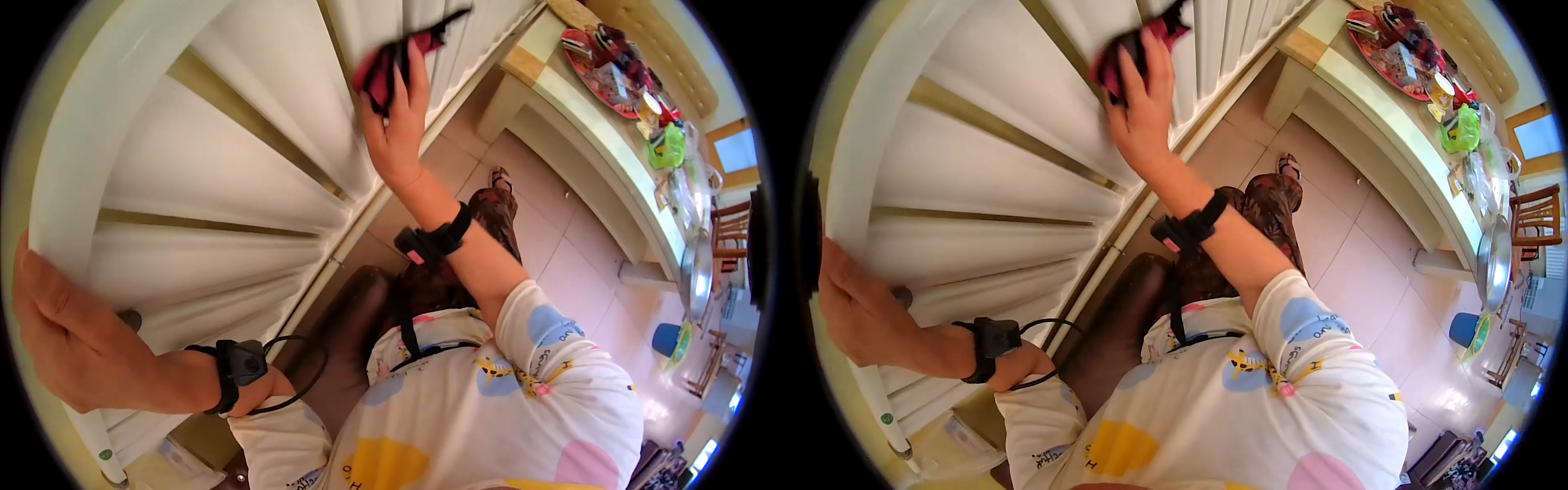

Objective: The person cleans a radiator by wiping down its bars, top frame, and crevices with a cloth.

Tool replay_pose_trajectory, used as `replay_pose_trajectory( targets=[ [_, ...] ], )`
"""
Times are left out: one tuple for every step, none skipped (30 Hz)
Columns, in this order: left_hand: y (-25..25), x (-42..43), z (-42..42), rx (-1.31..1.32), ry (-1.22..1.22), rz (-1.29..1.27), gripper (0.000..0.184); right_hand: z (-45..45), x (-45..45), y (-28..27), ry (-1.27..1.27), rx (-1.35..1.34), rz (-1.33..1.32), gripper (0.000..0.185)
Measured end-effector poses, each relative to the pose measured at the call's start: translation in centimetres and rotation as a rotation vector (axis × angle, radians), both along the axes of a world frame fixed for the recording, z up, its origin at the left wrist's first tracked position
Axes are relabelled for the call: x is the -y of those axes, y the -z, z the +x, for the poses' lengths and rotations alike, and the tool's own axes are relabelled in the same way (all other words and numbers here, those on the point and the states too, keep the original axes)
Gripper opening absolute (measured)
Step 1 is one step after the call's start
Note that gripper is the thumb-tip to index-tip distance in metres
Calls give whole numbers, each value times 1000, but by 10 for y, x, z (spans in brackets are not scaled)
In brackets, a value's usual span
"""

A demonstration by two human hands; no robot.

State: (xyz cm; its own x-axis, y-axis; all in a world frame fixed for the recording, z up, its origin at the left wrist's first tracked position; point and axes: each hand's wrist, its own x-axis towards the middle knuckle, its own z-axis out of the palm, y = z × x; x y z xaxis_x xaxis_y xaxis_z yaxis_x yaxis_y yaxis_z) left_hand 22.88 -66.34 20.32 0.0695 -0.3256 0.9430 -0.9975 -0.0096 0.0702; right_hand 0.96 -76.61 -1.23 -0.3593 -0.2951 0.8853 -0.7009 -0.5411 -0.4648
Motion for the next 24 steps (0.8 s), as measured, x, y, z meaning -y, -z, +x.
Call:
replay_pose_trajectory(
  targets=[
    [1,0,3,-1,-21,3,36,5,-2,24,-37,127,62,59],
    [2,0,6,3,-43,10,36,12,-6,46,-73,255,128,61],
    [3,0,9,6,-67,15,37,13,-10,68,-87,341,238,62],
    [5,0,13,10,-90,23,37,14,-9,92,-156,482,286,59],
    [5,1,17,13,-115,27,38,16,-11,109,-145,506,356,59],
    [6,2,21,20,-145,34,39,17,-13,123,-131,530,425,59],
    [6,2,26,23,-169,42,39,18,-13,134,-134,531,428,59],
    [7,2,30,29,-193,50,40,18,-15,145,-138,558,449,58],
    [6,2,35,35,-216,56,41,19,-17,156,-143,584,470,58],
    [5,2,40,40,-241,64,41,19,-18,174,-146,584,474,58],
    [6,3,45,50,-267,75,42,18,-19,191,-165,628,553,58],
    [6,4,51,59,-301,88,43,15,-18,195,-92,512,521,51],
    [5,5,57,66,-330,104,44,12,-18,196,-10,399,487,45],
    [5,6,64,79,-365,122,44,11,-20,200,-13,396,489,45],
    [6,7,64,79,-370,125,45,10,-24,196,11,374,583,50],
    [5,5,59,72,-353,128,46,10,-29,190,35,353,678,56],
    [5,6,49,59,-325,99,46,10,-32,185,34,351,678,56],
    [6,6,38,46,-296,70,47,10,-34,181,51,377,762,52],
    [8,7,26,22,-240,13,47,11,-36,173,67,401,849,49],
    [9,5,20,18,-247,17,47,15,-37,167,64,393,854,49],
    [7,3,15,7,-219,34,48,22,-34,153,3,684,949,43],
    [6,2,12,-3,-190,49,48,30,-29,149,-57,980,1033,38],
    [8,2,11,-69,-214,79,50,39,-24,148,-225,1133,876,31],
    [8,3,12,-76,-219,76,50,43,-25,144,-228,1124,877,31]
  ],
)
